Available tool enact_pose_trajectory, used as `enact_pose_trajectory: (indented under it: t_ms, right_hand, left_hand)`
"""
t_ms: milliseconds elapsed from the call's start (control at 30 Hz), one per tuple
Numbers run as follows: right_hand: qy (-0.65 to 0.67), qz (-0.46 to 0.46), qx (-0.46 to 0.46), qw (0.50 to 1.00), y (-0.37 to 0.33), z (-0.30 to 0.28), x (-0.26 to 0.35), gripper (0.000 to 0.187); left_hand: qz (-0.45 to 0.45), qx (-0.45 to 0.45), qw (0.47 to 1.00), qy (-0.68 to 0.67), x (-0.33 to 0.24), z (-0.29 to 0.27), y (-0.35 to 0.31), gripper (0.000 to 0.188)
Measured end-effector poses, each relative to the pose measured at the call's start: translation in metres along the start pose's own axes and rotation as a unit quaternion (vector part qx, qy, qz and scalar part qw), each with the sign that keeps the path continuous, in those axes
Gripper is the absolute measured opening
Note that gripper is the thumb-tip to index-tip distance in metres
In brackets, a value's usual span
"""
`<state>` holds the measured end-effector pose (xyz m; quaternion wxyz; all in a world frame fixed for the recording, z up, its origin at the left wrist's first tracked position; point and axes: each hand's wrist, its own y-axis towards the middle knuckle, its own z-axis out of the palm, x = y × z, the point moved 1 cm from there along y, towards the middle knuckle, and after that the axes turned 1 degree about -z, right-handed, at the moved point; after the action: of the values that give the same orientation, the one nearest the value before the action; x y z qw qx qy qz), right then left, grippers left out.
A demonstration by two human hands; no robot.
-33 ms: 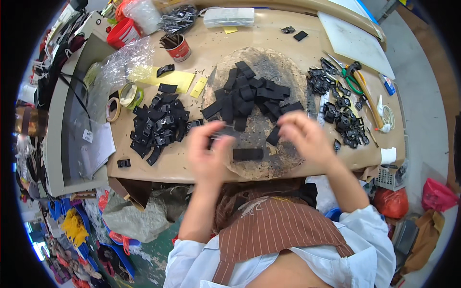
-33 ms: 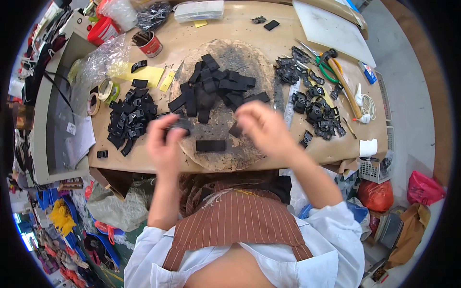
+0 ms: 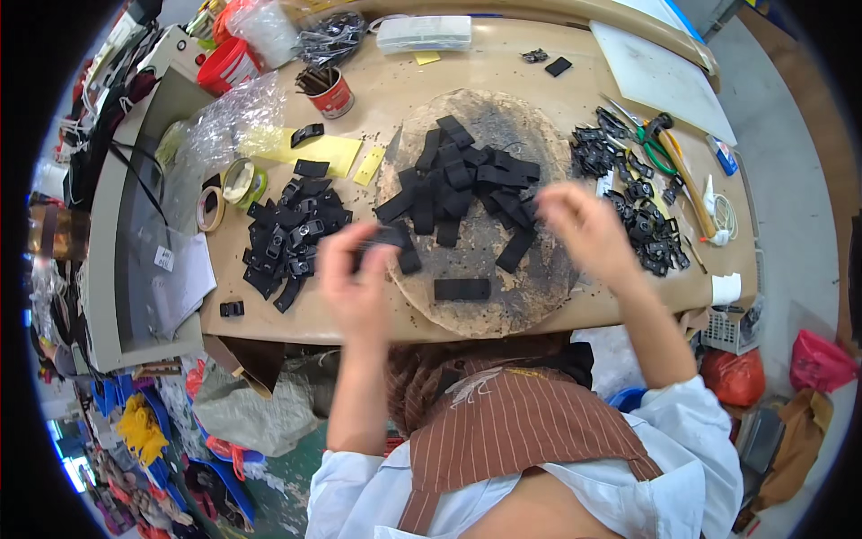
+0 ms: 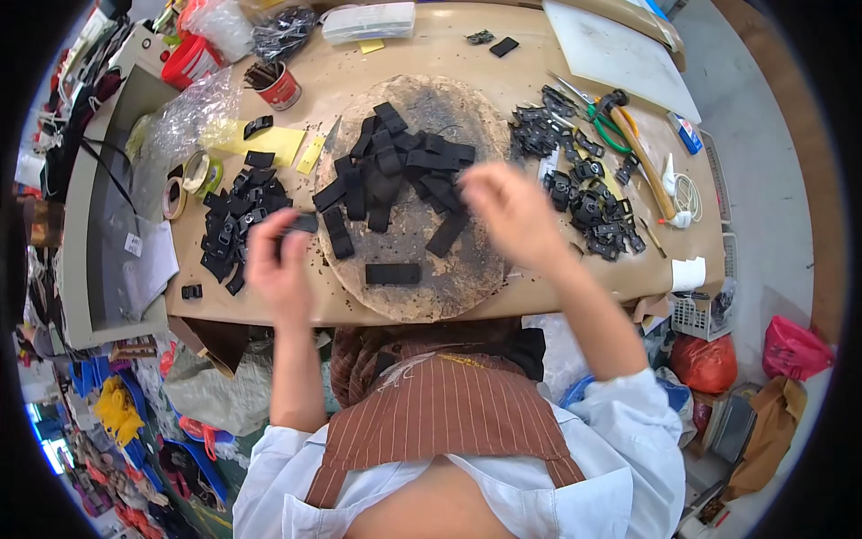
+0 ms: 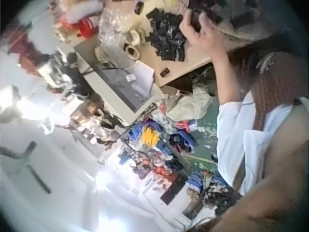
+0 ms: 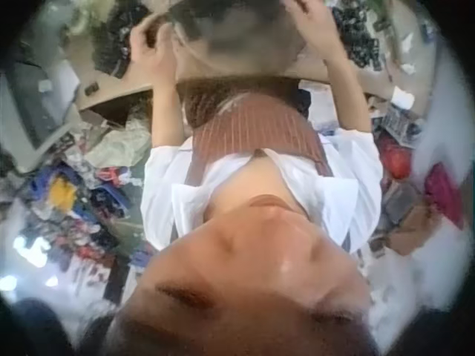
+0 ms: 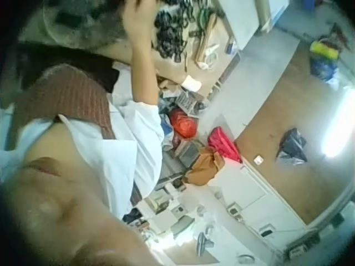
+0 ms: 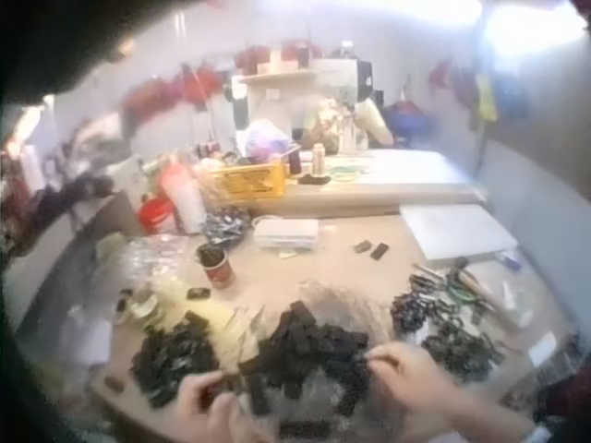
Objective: The person repeatedly picks up black plastic buckles and fabric straps from a workbench, inserts the strap into the buckle, and places the assembled unit into a growing pile. The process is continuous and repetitive throughout the clip.
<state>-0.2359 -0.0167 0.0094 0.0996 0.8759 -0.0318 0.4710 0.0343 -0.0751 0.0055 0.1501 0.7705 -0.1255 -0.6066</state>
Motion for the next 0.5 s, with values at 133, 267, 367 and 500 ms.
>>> enact_pose_trajectory:
  t_ms: [133,267,367,500]
  right_hand:
    - [-0.270,-0.134,-0.112,0.947,0.083,-0.073,-0.101,0.025]
    - [-0.354,-0.159,-0.008,0.922,0.094,-0.073,-0.124,0.025]
    - [-0.299,-0.085,0.035,0.950,0.064,-0.070,-0.093,0.019]
    - [-0.171,-0.016,-0.081,0.982,0.011,-0.080,-0.087,0.014]
  left_hand:
    - [0.023,-0.026,0.972,0.232,0.042,-0.060,0.059,0.028]
    - [0.053,-0.036,0.938,0.341,0.066,-0.076,0.046,0.038]
    - [0.054,-0.061,0.948,0.306,0.050,-0.059,0.020,0.034]
    - [0.057,0.024,0.982,0.179,0.013,-0.012,-0.010,0.029]
